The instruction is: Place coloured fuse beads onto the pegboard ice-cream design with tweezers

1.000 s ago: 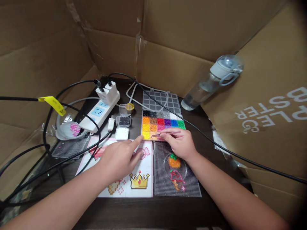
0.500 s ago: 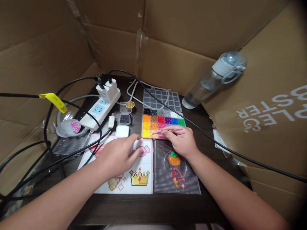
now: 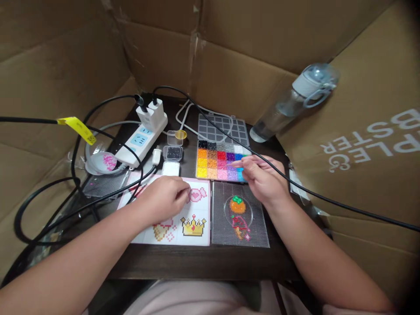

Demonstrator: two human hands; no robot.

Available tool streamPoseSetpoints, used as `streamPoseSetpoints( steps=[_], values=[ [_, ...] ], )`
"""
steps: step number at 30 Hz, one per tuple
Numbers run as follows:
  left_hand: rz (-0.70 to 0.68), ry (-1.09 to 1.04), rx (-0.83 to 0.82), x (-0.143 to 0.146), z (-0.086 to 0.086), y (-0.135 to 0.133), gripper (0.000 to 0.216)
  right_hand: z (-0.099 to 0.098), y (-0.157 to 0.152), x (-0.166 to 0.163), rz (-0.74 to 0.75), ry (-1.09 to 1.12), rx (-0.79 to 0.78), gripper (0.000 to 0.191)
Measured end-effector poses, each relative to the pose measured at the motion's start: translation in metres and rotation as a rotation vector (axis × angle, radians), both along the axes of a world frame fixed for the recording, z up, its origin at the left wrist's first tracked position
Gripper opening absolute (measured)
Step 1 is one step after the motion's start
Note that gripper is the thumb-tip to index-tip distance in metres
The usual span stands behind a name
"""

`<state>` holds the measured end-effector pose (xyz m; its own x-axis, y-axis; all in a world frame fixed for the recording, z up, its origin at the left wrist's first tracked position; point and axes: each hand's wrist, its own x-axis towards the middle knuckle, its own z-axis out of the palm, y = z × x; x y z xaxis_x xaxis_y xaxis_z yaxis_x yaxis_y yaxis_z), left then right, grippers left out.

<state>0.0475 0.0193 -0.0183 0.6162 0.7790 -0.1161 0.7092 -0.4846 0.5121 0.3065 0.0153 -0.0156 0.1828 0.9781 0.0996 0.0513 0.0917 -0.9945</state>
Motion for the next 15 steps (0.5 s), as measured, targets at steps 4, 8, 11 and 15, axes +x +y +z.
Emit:
streamPoseSetpoints(
  steps=[4,8,11,15],
  values=[
    [0.005,-0.014,0.003,-0.001,-0.001,0.001,0.028,0.005,-0.014,0.011,0.015,0.185,-0.036,0.020],
    [-0.002,-0.013,-0.003,-0.001,0.000,0.001,0.024,0.004,-0.042,0.024,-0.034,0.262,-0.099,0.021],
    [-0.013,-0.014,-0.028,0.000,0.000,-0.001,0.021,-0.002,-0.067,0.029,-0.074,0.303,-0.129,0.018],
    [0.003,-0.013,-0.053,0.000,0.000,-0.003,0.023,-0.011,-0.090,0.032,-0.104,0.340,-0.127,0.011]
  ],
)
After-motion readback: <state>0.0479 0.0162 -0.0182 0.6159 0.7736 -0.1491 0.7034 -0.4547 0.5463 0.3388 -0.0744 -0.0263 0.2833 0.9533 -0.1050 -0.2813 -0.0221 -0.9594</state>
